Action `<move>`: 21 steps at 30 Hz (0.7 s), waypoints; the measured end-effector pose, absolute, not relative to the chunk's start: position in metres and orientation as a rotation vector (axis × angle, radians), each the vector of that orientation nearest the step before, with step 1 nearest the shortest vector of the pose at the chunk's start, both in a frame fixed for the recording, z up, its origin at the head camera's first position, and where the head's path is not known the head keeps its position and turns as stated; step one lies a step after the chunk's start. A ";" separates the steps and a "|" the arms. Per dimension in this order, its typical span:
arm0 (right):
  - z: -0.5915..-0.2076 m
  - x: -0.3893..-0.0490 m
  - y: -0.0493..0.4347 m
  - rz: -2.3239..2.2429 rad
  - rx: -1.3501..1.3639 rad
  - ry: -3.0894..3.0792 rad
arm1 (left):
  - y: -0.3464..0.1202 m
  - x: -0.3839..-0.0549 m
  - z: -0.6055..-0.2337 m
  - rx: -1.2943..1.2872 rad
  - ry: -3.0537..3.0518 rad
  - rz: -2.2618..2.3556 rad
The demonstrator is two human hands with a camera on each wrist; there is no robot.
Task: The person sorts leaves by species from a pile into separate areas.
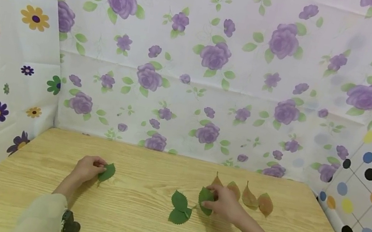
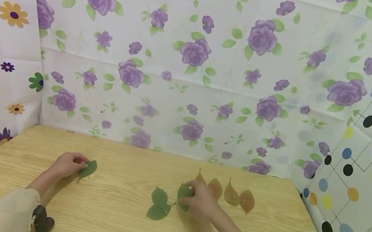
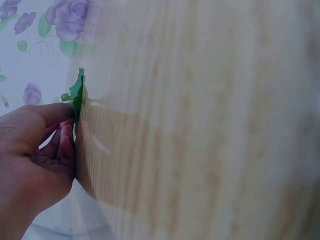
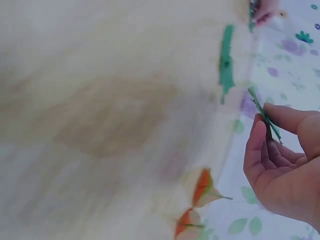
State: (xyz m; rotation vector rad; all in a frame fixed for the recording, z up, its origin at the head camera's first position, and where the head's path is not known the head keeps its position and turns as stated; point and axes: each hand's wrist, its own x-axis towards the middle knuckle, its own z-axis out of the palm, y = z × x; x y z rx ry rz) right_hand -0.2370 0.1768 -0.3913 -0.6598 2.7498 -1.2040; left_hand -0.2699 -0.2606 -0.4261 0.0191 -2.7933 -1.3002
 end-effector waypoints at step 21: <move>-0.391 -0.287 0.104 -1.495 -0.484 2.541 | -0.262 -0.272 -0.431 0.030 -2.793 -1.288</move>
